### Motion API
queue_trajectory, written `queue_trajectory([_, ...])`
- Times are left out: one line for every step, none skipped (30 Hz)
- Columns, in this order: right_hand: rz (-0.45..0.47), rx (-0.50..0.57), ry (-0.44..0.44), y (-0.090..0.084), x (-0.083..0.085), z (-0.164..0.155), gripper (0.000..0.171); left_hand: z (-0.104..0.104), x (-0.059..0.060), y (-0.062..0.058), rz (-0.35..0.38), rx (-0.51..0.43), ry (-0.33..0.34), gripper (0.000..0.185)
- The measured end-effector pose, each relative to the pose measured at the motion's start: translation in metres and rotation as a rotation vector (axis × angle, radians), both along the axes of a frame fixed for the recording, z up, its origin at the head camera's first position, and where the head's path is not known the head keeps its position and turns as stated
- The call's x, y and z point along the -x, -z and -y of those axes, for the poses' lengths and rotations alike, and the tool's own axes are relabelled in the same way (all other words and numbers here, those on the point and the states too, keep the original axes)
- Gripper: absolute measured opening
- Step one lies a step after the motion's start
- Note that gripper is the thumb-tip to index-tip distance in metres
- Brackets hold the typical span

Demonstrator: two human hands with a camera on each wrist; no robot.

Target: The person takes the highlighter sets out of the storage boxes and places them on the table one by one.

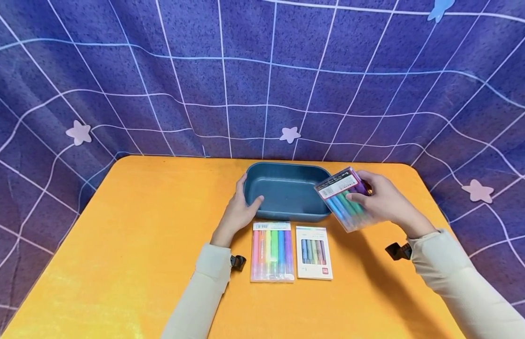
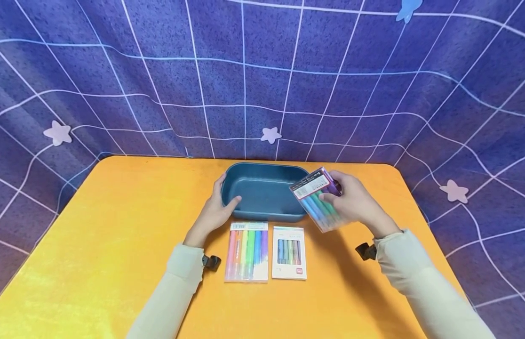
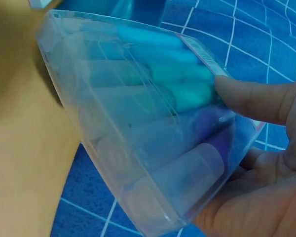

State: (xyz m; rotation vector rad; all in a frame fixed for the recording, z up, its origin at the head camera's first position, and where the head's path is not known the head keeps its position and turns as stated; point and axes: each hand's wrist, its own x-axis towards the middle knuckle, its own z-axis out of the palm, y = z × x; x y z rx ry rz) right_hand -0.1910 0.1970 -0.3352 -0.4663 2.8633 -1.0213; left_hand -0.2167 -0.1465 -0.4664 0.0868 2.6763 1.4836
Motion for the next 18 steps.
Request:
queue_trajectory([0.000, 0.008, 0.002, 0.001, -0.001, -0.001, 0.031, 0.000, 0.000, 0.000, -0.001, -0.002, 0.000, 0.086])
queue_trajectory([0.001, 0.015, 0.007, 0.002, -0.002, -0.002, 0.032, 0.000, 0.000, 0.000, -0.002, -0.002, 0.000, 0.086])
queue_trajectory([0.004, 0.023, 0.009, 0.004, -0.003, -0.004, 0.032, 0.000, -0.001, 0.000, -0.001, -0.003, 0.000, 0.086])
queue_trajectory([0.007, 0.030, 0.014, 0.005, -0.005, -0.005, 0.031, 0.000, -0.001, 0.000, -0.001, -0.003, 0.001, 0.086])
queue_trajectory([0.013, 0.036, 0.019, 0.006, -0.005, -0.006, 0.030, 0.000, -0.001, 0.000, -0.001, -0.002, 0.001, 0.086])
queue_trajectory([0.018, 0.044, 0.021, 0.008, -0.007, -0.007, 0.031, 0.000, -0.001, 0.000, 0.001, -0.002, 0.002, 0.086])
queue_trajectory([0.026, 0.051, 0.026, 0.009, -0.008, -0.009, 0.031, 0.000, -0.001, 0.000, 0.003, -0.002, 0.002, 0.086])
queue_trajectory([0.038, 0.056, 0.034, 0.011, -0.008, -0.010, 0.032, 0.000, -0.001, 0.001, 0.004, -0.001, 0.003, 0.086])
queue_trajectory([0.051, 0.062, 0.041, 0.012, -0.009, -0.011, 0.033, 0.000, -0.001, 0.001, 0.006, -0.001, 0.004, 0.086])
queue_trajectory([0.061, 0.063, 0.050, 0.013, -0.010, -0.012, 0.033, 0.000, -0.001, 0.001, 0.005, -0.001, 0.005, 0.086])
queue_trajectory([0.068, 0.067, 0.056, 0.015, -0.011, -0.013, 0.033, 0.000, -0.001, 0.002, 0.003, -0.002, 0.004, 0.086])
queue_trajectory([0.076, 0.067, 0.063, 0.016, -0.012, -0.014, 0.035, 0.000, -0.001, 0.002, 0.002, -0.003, 0.005, 0.086])
queue_trajectory([0.084, 0.062, 0.076, 0.017, -0.013, -0.015, 0.035, 0.000, -0.001, 0.002, 0.001, -0.003, 0.006, 0.086])
queue_trajectory([0.090, 0.057, 0.087, 0.018, -0.014, -0.016, 0.036, 0.000, -0.001, 0.002, 0.001, -0.002, 0.005, 0.086])
queue_trajectory([0.098, 0.055, 0.096, 0.018, -0.015, -0.017, 0.036, 0.000, 0.000, 0.002, 0.000, -0.001, 0.006, 0.086])
queue_trajectory([0.109, 0.055, 0.105, 0.020, -0.016, -0.018, 0.037, 0.000, 0.000, 0.001, -0.002, 0.000, 0.006, 0.086])
queue_trajectory([0.122, 0.064, 0.110, 0.022, -0.018, -0.019, 0.038, 0.000, 0.000, 0.002, -0.002, 0.001, 0.005, 0.086])
queue_trajectory([0.140, 0.076, 0.116, 0.024, -0.019, -0.021, 0.039, -0.001, 0.000, 0.002, -0.001, 0.002, 0.006, 0.086])
